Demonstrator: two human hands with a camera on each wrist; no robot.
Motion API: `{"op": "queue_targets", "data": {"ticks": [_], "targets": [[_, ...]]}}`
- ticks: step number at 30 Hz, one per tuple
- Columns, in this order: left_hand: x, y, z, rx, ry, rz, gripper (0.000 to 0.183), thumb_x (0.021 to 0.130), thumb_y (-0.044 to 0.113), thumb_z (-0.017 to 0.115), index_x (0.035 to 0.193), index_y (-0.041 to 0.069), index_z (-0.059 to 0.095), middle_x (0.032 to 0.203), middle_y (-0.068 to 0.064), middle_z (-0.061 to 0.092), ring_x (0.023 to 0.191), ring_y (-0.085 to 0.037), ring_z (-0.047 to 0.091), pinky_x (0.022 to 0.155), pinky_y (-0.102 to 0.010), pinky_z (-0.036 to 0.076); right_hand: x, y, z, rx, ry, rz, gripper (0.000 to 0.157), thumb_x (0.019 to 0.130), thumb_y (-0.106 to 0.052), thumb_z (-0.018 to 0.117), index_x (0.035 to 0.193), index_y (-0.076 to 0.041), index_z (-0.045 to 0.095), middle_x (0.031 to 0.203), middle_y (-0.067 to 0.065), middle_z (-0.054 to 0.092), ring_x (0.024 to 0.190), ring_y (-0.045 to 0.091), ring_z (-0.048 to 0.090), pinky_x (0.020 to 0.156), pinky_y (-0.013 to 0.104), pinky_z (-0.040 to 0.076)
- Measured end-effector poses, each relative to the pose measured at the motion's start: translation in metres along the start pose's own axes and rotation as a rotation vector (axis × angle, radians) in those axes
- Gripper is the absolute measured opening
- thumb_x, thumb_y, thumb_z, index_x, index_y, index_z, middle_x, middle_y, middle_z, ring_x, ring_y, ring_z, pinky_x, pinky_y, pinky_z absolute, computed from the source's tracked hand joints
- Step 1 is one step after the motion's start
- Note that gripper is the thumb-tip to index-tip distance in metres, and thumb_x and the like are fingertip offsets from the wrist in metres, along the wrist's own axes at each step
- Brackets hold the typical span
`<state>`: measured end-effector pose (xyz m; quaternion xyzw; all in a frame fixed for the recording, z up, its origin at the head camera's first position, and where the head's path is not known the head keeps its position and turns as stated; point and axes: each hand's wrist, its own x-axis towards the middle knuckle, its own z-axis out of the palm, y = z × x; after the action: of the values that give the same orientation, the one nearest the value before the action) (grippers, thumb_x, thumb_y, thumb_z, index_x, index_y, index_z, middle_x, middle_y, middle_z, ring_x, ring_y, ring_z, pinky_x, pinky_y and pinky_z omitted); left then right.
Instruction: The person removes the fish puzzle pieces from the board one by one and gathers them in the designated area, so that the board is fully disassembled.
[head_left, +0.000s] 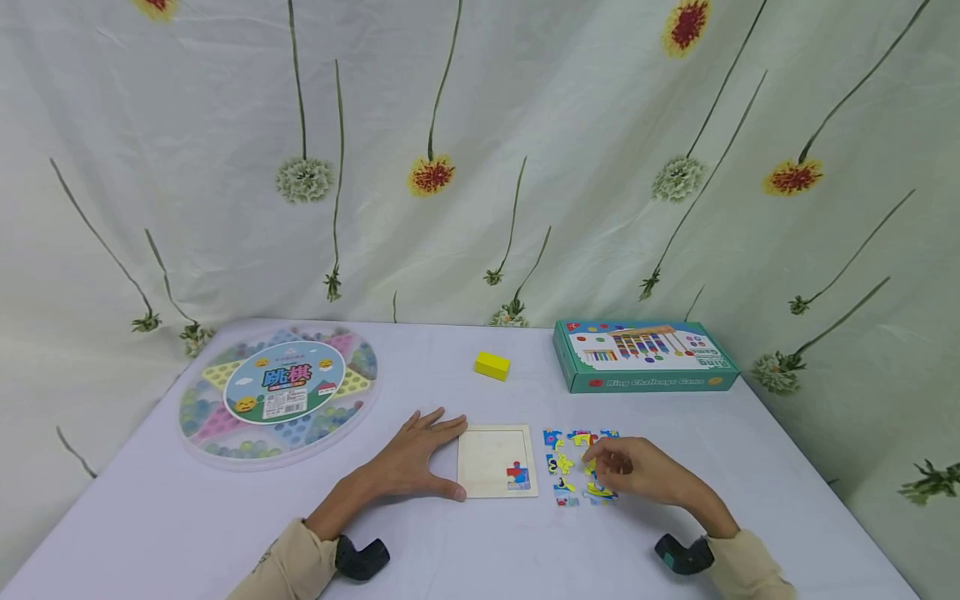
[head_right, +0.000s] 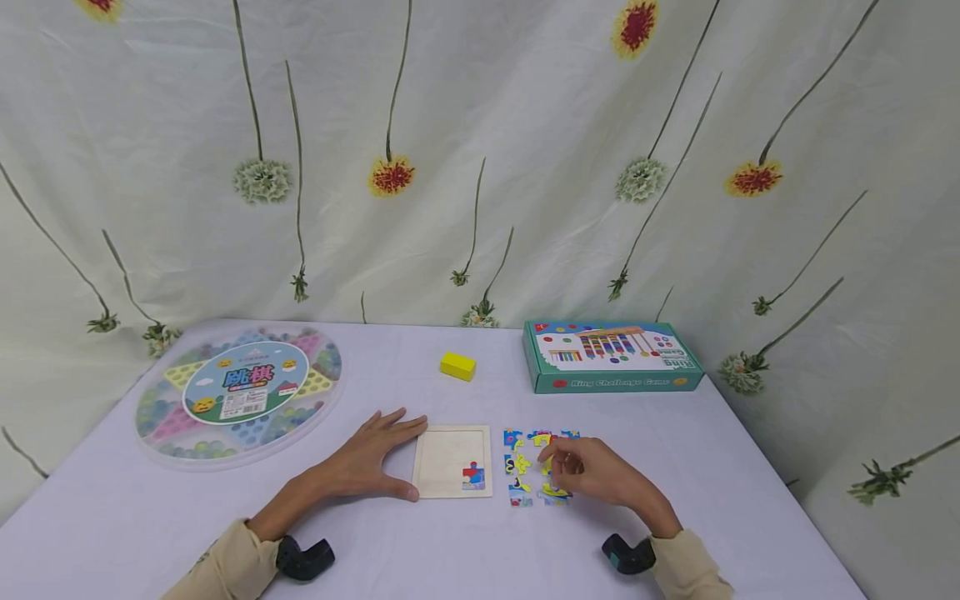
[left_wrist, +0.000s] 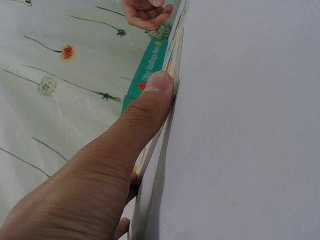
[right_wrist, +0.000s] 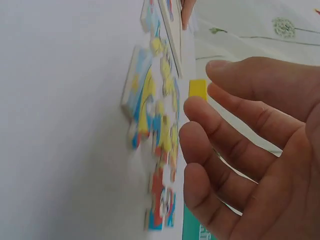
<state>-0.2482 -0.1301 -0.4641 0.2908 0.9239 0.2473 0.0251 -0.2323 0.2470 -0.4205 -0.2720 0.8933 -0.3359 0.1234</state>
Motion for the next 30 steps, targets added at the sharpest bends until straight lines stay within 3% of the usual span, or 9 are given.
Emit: {"op": "queue_targets", "data": {"ticks": [5,11,18,23,30], "targets": [[0.0,0.0,0.0,0.003,0.002,0.005,0.104,0.066,0.071,0.071,0.146,0.012,0.041,0.151,-0.002,0.04,0.145,-0.033,0.019,0.117,-0.056,0.006,0.014,-0.014,0.007,0.022,-0.004,-0.033,0.037,0.085,-0.011,0.07,0.121,-0.007,0.062,0.102,0.005,0.065,0.078,0.011,0.057,0.067,0.022,0.051],[0.0,0.001,-0.001,0.006,-0.001,0.002,0.104,0.066,0.071,0.071,0.146,0.012,0.04,0.151,-0.001,0.039,0.145,-0.033,0.018,0.117,-0.056,0.006,0.033,-0.032,0.022,0.043,-0.048,-0.081,0.053,0.084,-0.012,0.072,0.134,-0.009,0.054,0.123,0.01,0.062,0.079,0.01,0.059,0.071,0.024,0.053],[0.001,0.002,0.0,0.015,-0.012,-0.017,0.104,0.066,0.071,0.07,0.147,0.014,0.04,0.152,-0.001,0.039,0.145,-0.032,0.018,0.118,-0.055,0.005,0.051,-0.045,0.039,0.014,-0.123,-0.075,0.057,0.083,-0.014,0.075,0.135,-0.01,0.053,0.108,0.003,0.06,0.061,0.006,0.051,0.054,0.02,0.046],[0.001,0.0,0.001,0.025,-0.013,-0.015,0.104,0.066,0.072,0.069,0.147,0.014,0.04,0.152,0.0,0.038,0.145,-0.032,0.018,0.118,-0.055,0.005,0.057,-0.048,0.045,-0.039,-0.155,-0.081,0.054,0.082,-0.013,0.075,0.133,-0.01,0.056,0.117,-0.001,0.056,0.064,0.004,0.051,0.058,0.02,0.046],[0.001,0.0,0.0,0.017,-0.017,-0.019,0.103,0.066,0.071,0.07,0.147,0.014,0.04,0.152,-0.001,0.039,0.145,-0.032,0.018,0.117,-0.056,0.005,0.06,-0.051,0.049,-0.098,-0.148,-0.076,0.051,0.082,-0.012,0.075,0.131,-0.008,0.059,0.115,-0.002,0.053,0.063,0.004,0.05,0.058,0.019,0.045]]}}
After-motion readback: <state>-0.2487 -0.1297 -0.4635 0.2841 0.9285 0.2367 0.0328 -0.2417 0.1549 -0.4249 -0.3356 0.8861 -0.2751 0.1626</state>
